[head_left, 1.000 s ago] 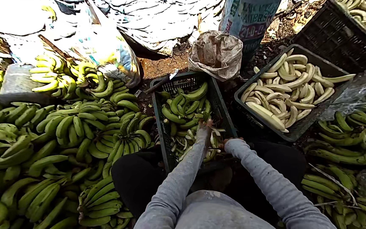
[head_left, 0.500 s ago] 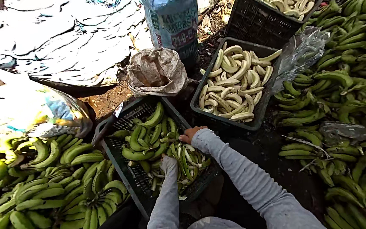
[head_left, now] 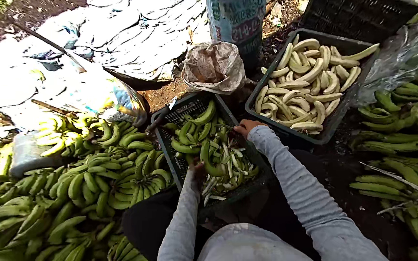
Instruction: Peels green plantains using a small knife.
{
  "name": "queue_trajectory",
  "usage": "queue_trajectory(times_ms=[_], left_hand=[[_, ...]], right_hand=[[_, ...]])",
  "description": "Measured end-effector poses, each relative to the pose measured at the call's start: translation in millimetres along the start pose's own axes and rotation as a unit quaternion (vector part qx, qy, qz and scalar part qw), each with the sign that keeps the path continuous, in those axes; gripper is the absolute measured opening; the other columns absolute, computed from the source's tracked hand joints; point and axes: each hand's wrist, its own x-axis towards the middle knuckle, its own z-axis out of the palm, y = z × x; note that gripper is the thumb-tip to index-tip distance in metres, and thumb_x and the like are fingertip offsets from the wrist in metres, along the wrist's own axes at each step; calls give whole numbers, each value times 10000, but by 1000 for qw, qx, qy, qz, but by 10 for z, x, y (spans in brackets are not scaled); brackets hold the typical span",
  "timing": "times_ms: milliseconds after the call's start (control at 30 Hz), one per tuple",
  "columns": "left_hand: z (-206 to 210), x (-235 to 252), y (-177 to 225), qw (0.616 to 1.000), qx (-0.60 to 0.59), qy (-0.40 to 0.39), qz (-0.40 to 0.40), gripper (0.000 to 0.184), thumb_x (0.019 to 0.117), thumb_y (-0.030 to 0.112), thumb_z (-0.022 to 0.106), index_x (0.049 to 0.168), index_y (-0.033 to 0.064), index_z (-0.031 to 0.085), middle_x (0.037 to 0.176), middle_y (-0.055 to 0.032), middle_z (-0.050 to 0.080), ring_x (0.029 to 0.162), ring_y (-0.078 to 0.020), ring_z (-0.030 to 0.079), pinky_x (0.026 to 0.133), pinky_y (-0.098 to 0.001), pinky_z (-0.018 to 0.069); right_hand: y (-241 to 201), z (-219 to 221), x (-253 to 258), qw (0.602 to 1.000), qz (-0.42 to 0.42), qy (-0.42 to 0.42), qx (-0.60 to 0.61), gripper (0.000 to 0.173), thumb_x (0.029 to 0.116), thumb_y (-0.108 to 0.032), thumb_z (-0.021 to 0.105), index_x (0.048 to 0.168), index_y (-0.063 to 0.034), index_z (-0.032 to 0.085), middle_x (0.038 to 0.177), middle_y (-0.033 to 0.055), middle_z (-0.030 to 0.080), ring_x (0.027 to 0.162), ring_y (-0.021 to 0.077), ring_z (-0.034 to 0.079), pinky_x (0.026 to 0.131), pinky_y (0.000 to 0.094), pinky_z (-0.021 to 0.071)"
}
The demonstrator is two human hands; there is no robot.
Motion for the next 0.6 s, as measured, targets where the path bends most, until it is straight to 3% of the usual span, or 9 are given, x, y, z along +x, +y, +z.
queue_trajectory(times_ms=[100, 167, 267, 300, 333, 400, 467, 533, 600], left_hand=[[102, -84, -75, 976, -217, -14, -15, 373, 1113, 259, 310, 1389, 50, 449, 1108, -160, 634, 928, -246, 646, 777, -445, 558], [214, -88, -163, 968, -252, 1, -9, 433, 1129, 336, 290, 1413, 50, 448, 1161, -178, 631, 981, -259, 651, 830, -455, 568], [230, -144, -94, 975, -222, 11, -28, 484, 1129, 398, 260, 1441, 78, 445, 1205, -166, 611, 1030, -250, 622, 871, -445, 544], [158, -144, -84, 980, -197, -5, -16, 518, 1128, 418, 252, 1434, 55, 459, 1197, -169, 625, 1015, -239, 635, 865, -433, 555], [113, -174, -52, 983, -183, -10, 1, 499, 1128, 415, 260, 1363, 42, 494, 1074, -142, 645, 895, -205, 647, 780, -393, 568], [39, -299, 116, 987, -161, -15, -3, 444, 1123, 406, 290, 1253, 65, 542, 915, -75, 642, 728, -136, 629, 650, -315, 558], [-12, -430, 273, 986, -159, -38, -19, 408, 1115, 413, 317, 1228, 104, 557, 876, -43, 635, 697, -114, 616, 628, -293, 544], [-47, -458, 250, 980, -181, -84, -18, 425, 1110, 429, 308, 1162, 108, 583, 808, -39, 650, 648, -115, 632, 590, -285, 554], [-60, -444, 118, 970, -208, -124, -9, 437, 1116, 419, 282, 1125, 101, 582, 788, -35, 644, 647, -117, 633, 599, -282, 552]], right_hand=[[43, 234, 20, 999, -52, 1, -13, 445, 1075, -383, 536, 1319, -31, 659, 1265, 276, 679, 1253, 505, 591, 1084, 773, 315], [-59, 523, -131, 998, -31, -43, -34, 451, 1066, -409, 548, 1374, -93, 642, 1331, 254, 658, 1334, 499, 526, 1132, 771, 241], [-161, 837, -552, 991, -27, -129, 1, 484, 1099, -399, 474, 1451, -79, 561, 1425, 255, 594, 1386, 457, 501, 1172, 684, 276], [-149, 917, -702, 990, -49, -134, 21, 478, 1100, -379, 477, 1443, -60, 569, 1403, 265, 607, 1355, 458, 535, 1162, 665, 325], [-135, 986, -850, 988, -72, -129, 38, 459, 1094, -358, 492, 1412, -44, 595, 1351, 273, 637, 1306, 464, 572, 1143, 673, 347], [-183, 992, -1117, 985, -79, -150, 38, 453, 1099, -369, 480, 1427, -78, 592, 1329, 253, 656, 1300, 462, 566, 1146, 701, 281], [-221, 1062, -1225, 988, -79, -127, 38, 441, 1089, -381, 496, 1405, -98, 615, 1259, 232, 697, 1244, 448, 613, 1114, 704, 328], [-378, 1062, -1242, 990, -40, -135, 28, 457, 1099, -397, 474, 1460, -134, 568, 1348, 210, 659, 1334, 439, 547, 1146, 687, 293], [-502, 1124, -1160, 997, -16, -72, 4, 465, 1089, -415, 486, 1480, -178, 570, 1425, 190, 612, 1401, 440, 473, 1159, 685, 277]])
